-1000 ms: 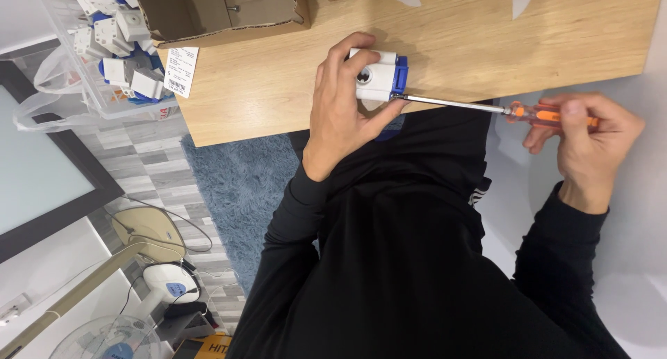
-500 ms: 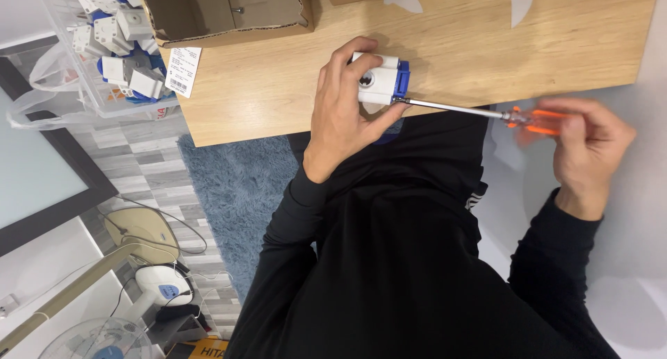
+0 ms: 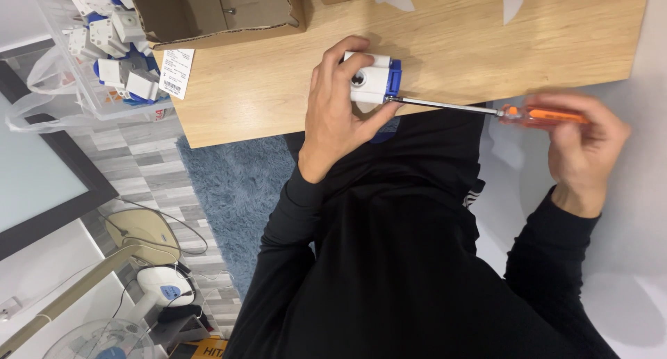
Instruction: The person uses a screwdriver to tighten screws on a white and blue electrical component. They then separate the blue and white parts, inspect the blue component, and place it into a cardboard box. Finally, they pick up a white component and place it into the box as well.
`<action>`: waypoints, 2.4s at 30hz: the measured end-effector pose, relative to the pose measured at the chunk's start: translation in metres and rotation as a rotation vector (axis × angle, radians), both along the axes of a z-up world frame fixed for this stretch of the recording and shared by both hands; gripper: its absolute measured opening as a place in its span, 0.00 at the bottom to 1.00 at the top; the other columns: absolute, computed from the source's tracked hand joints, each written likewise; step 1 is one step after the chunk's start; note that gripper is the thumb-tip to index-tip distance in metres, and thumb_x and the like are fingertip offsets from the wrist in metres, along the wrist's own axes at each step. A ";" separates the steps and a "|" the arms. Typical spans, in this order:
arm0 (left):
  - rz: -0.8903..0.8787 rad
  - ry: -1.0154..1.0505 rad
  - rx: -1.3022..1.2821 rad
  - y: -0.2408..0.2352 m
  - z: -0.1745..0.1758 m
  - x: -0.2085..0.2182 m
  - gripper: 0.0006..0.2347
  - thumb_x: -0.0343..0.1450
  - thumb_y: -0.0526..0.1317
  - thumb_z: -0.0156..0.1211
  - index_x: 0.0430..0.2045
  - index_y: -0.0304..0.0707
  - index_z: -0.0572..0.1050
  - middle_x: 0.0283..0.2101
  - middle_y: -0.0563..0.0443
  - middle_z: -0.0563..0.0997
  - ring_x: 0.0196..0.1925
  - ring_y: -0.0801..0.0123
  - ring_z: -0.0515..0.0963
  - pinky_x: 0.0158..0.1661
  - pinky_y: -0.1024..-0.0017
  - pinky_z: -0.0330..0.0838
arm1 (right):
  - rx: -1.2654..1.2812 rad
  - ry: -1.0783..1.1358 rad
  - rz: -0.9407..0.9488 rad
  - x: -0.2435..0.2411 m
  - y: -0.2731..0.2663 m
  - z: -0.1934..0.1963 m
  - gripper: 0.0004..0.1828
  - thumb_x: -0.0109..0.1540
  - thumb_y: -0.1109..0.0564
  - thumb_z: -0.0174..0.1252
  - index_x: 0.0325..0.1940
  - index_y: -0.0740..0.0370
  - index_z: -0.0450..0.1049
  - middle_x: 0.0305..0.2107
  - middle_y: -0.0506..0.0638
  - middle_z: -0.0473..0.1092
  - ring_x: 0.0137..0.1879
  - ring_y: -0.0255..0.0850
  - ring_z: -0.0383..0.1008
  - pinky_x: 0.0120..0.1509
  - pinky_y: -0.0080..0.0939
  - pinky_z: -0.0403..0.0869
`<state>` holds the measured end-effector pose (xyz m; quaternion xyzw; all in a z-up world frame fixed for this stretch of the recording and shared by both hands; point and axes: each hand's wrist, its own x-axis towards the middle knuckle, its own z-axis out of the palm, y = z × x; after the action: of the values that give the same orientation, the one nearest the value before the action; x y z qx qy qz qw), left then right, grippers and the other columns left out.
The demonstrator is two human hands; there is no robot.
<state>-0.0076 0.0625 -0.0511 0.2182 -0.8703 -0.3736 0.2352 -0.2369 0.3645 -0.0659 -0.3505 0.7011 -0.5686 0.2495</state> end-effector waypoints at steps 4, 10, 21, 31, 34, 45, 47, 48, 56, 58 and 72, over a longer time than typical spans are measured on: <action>0.010 0.002 0.006 0.002 0.004 -0.001 0.27 0.73 0.48 0.77 0.60 0.45 0.65 0.67 0.46 0.71 0.70 0.54 0.78 0.64 0.50 0.74 | 0.089 -0.154 -0.126 0.008 -0.005 0.002 0.24 0.85 0.52 0.52 0.52 0.82 0.73 0.35 0.75 0.73 0.30 0.56 0.76 0.31 0.44 0.74; -0.007 0.024 0.015 0.001 0.013 -0.001 0.26 0.74 0.51 0.74 0.59 0.43 0.65 0.66 0.44 0.72 0.69 0.52 0.78 0.64 0.50 0.73 | -0.102 -0.093 -0.056 -0.005 0.012 -0.019 0.13 0.74 0.60 0.65 0.56 0.75 0.74 0.51 0.69 0.74 0.48 0.58 0.81 0.45 0.46 0.86; -0.038 0.052 0.008 0.006 0.019 0.000 0.21 0.78 0.50 0.64 0.60 0.43 0.65 0.61 0.44 0.71 0.64 0.53 0.77 0.61 0.55 0.70 | 0.010 -0.069 -0.093 0.010 -0.005 0.009 0.19 0.85 0.59 0.52 0.51 0.83 0.72 0.31 0.74 0.72 0.27 0.57 0.74 0.31 0.45 0.73; -0.007 0.059 -0.038 0.012 0.017 0.003 0.22 0.76 0.48 0.67 0.59 0.42 0.65 0.60 0.45 0.70 0.60 0.52 0.78 0.58 0.55 0.71 | -0.229 -0.091 -0.001 -0.004 0.011 -0.014 0.10 0.74 0.69 0.64 0.56 0.73 0.70 0.51 0.69 0.72 0.53 0.61 0.81 0.60 0.55 0.89; -0.008 0.062 -0.037 0.012 0.017 0.004 0.22 0.76 0.47 0.67 0.60 0.41 0.65 0.60 0.43 0.71 0.61 0.51 0.78 0.59 0.54 0.71 | -0.180 0.016 0.001 0.002 0.004 -0.005 0.18 0.72 0.63 0.67 0.62 0.73 0.71 0.56 0.68 0.71 0.64 0.57 0.75 0.71 0.52 0.79; 0.001 0.046 -0.070 0.012 0.011 0.006 0.23 0.77 0.49 0.67 0.62 0.44 0.66 0.62 0.44 0.70 0.61 0.51 0.78 0.58 0.53 0.73 | -0.187 -0.119 -0.041 -0.003 0.017 -0.020 0.10 0.74 0.67 0.64 0.57 0.69 0.71 0.51 0.67 0.73 0.50 0.57 0.80 0.51 0.45 0.84; -0.001 0.047 -0.069 0.013 0.013 0.008 0.22 0.77 0.48 0.68 0.62 0.43 0.66 0.62 0.43 0.70 0.62 0.51 0.78 0.59 0.52 0.73 | -0.194 -0.088 -0.024 -0.001 0.015 -0.015 0.13 0.73 0.67 0.66 0.59 0.68 0.70 0.53 0.67 0.72 0.55 0.56 0.78 0.59 0.50 0.85; -0.004 0.053 -0.076 0.011 0.013 0.007 0.22 0.77 0.48 0.68 0.62 0.43 0.66 0.62 0.43 0.70 0.64 0.50 0.78 0.60 0.52 0.73 | -0.209 -0.051 -0.007 -0.003 0.011 -0.013 0.16 0.71 0.67 0.67 0.60 0.66 0.69 0.55 0.66 0.70 0.61 0.55 0.77 0.68 0.55 0.85; -0.002 0.054 -0.080 0.010 0.009 0.006 0.23 0.77 0.48 0.69 0.62 0.44 0.66 0.62 0.44 0.71 0.63 0.51 0.78 0.60 0.51 0.74 | -0.033 -0.108 -0.113 0.001 0.002 -0.005 0.14 0.84 0.61 0.55 0.52 0.79 0.71 0.37 0.73 0.73 0.38 0.62 0.80 0.36 0.45 0.78; -0.004 0.048 -0.073 0.010 0.010 0.006 0.23 0.77 0.49 0.68 0.62 0.45 0.66 0.62 0.45 0.71 0.63 0.51 0.78 0.60 0.51 0.74 | -0.064 -0.105 -0.094 -0.003 0.008 -0.009 0.09 0.82 0.64 0.59 0.54 0.77 0.72 0.43 0.70 0.74 0.49 0.66 0.85 0.40 0.45 0.82; -0.026 0.057 -0.078 0.003 0.009 0.002 0.22 0.78 0.48 0.67 0.62 0.43 0.66 0.62 0.41 0.72 0.62 0.51 0.79 0.59 0.52 0.73 | 0.029 -0.065 -0.096 0.003 -0.002 0.007 0.16 0.84 0.60 0.53 0.52 0.81 0.73 0.39 0.76 0.75 0.31 0.57 0.77 0.31 0.45 0.75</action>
<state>-0.0057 0.0654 -0.0424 0.1867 -0.8799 -0.3487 0.2633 -0.2337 0.3622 -0.0591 -0.2943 0.7168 -0.5808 0.2494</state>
